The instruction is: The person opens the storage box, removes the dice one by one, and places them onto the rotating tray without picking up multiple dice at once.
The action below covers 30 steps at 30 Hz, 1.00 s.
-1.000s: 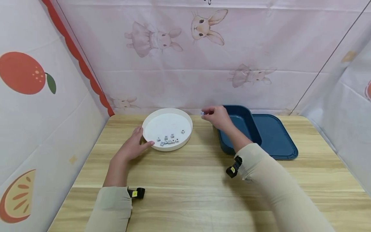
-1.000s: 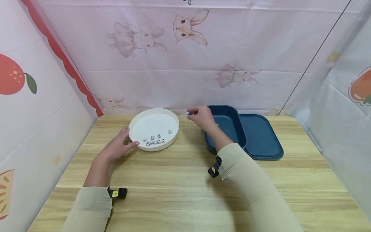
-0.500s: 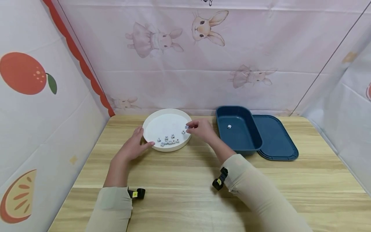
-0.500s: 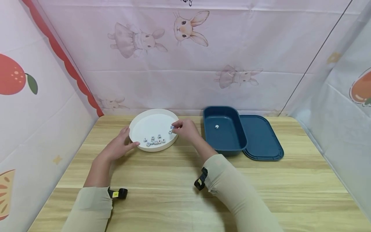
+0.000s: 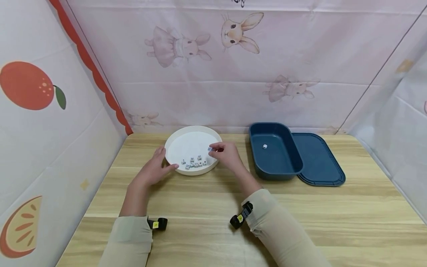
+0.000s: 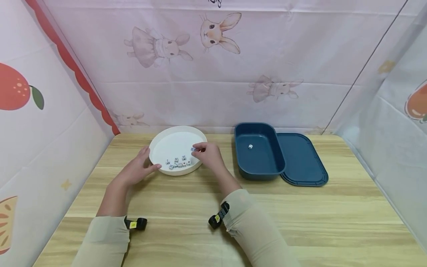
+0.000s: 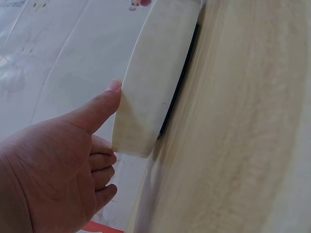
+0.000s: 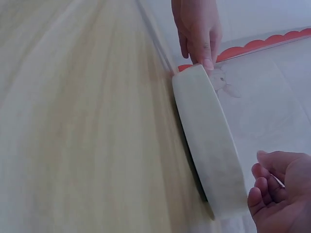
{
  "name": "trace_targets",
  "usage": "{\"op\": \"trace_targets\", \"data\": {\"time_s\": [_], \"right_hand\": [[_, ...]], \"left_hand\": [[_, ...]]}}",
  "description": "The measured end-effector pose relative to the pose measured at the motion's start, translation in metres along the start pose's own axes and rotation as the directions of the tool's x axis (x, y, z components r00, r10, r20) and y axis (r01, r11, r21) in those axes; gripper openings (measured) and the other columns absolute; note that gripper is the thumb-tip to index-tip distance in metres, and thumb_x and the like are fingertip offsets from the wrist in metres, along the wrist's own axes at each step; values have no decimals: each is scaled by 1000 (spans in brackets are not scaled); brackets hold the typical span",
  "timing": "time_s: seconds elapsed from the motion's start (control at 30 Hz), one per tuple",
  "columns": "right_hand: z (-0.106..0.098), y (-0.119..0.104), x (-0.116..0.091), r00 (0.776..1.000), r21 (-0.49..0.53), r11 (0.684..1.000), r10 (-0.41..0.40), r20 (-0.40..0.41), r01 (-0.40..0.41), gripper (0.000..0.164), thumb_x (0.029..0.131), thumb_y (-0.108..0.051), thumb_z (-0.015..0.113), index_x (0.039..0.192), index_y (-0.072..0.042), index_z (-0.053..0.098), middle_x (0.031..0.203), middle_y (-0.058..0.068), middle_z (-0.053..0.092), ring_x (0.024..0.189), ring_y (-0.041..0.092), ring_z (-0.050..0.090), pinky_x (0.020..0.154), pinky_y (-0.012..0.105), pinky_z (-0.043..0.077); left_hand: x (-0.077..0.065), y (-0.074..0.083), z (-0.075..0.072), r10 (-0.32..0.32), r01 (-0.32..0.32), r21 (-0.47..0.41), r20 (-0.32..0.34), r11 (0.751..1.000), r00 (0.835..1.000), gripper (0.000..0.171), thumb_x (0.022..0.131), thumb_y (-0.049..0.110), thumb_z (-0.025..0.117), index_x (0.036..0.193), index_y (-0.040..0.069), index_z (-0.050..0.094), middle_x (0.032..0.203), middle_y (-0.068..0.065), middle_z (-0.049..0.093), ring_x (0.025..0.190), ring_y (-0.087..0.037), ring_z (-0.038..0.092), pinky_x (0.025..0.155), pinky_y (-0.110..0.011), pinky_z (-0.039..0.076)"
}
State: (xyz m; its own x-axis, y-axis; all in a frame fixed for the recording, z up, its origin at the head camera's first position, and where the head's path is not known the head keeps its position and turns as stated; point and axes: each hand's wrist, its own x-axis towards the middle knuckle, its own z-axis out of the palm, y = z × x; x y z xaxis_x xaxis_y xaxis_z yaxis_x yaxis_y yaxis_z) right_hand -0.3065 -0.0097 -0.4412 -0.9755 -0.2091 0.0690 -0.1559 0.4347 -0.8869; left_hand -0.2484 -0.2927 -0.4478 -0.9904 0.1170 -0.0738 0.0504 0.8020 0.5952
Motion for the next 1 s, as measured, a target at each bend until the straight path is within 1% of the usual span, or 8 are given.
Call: {"op": "trace_targets", "data": {"time_s": [0.17,0.37,0.57,0.67,0.77,0.87,0.93,1.0], "right_hand": [[7,5,-3,1000,-49,999,-21,1,21,22,86,-12,76,107,-6,76,91,5,72,83,17,60,67,22,50],[9,4,-4,999,-58,997,-52,-15,51,21,86,-9,74,107,-3,76,92,7,73,84,19,62,67,23,51],[-2,5,-5,1000,-59,998,-10,19,11,24,88,-14,73,111,-7,74,95,4,71,87,18,61,70,24,53],[-18,7,-4,1000,-82,997,-12,29,14,26,90,-16,72,114,-8,74,97,4,71,88,19,61,70,25,53],[-42,9,0,998,-124,990,-64,10,65,26,90,-16,71,114,-7,73,98,7,73,89,20,64,72,28,54],[-71,10,3,993,-175,979,-111,-27,105,26,90,-16,70,114,-6,74,100,10,74,91,22,66,75,33,55],[-91,15,6,992,-208,972,-119,-53,105,26,91,-17,70,114,-7,74,103,11,74,93,24,67,77,36,56],[-111,22,9,993,-242,967,-94,-69,75,26,92,-19,69,116,-9,73,106,11,73,95,24,67,78,39,56]], "left_hand": [[0,0,1,-6,6,-1,0,1000,1000,96,91,51,65,160,15,9,166,-10,7,153,-32,6,119,-59,18],[0,0,1,12,-12,9,-9,1000,1000,96,90,52,65,160,15,10,166,-10,10,153,-32,8,119,-59,19],[0,-1,1,-2,3,13,-2,1000,1000,97,91,52,65,160,15,8,166,-11,8,152,-34,8,118,-60,19],[0,-1,2,-3,3,10,-1,1000,1000,96,91,52,64,160,15,9,166,-11,8,152,-35,10,118,-60,20],[-1,0,1,-8,8,5,3,1000,1000,96,91,52,64,160,15,8,166,-12,7,152,-36,11,118,-61,21],[-1,0,0,-12,12,5,4,1000,1000,97,91,53,63,160,15,7,166,-12,6,152,-36,11,118,-61,20],[-1,0,0,-10,10,6,2,1000,1000,98,91,54,63,160,14,6,166,-12,6,152,-36,10,118,-61,19],[-2,0,0,-11,11,9,0,1000,1000,98,91,54,63,160,14,6,166,-13,6,152,-36,9,118,-61,19]]}}
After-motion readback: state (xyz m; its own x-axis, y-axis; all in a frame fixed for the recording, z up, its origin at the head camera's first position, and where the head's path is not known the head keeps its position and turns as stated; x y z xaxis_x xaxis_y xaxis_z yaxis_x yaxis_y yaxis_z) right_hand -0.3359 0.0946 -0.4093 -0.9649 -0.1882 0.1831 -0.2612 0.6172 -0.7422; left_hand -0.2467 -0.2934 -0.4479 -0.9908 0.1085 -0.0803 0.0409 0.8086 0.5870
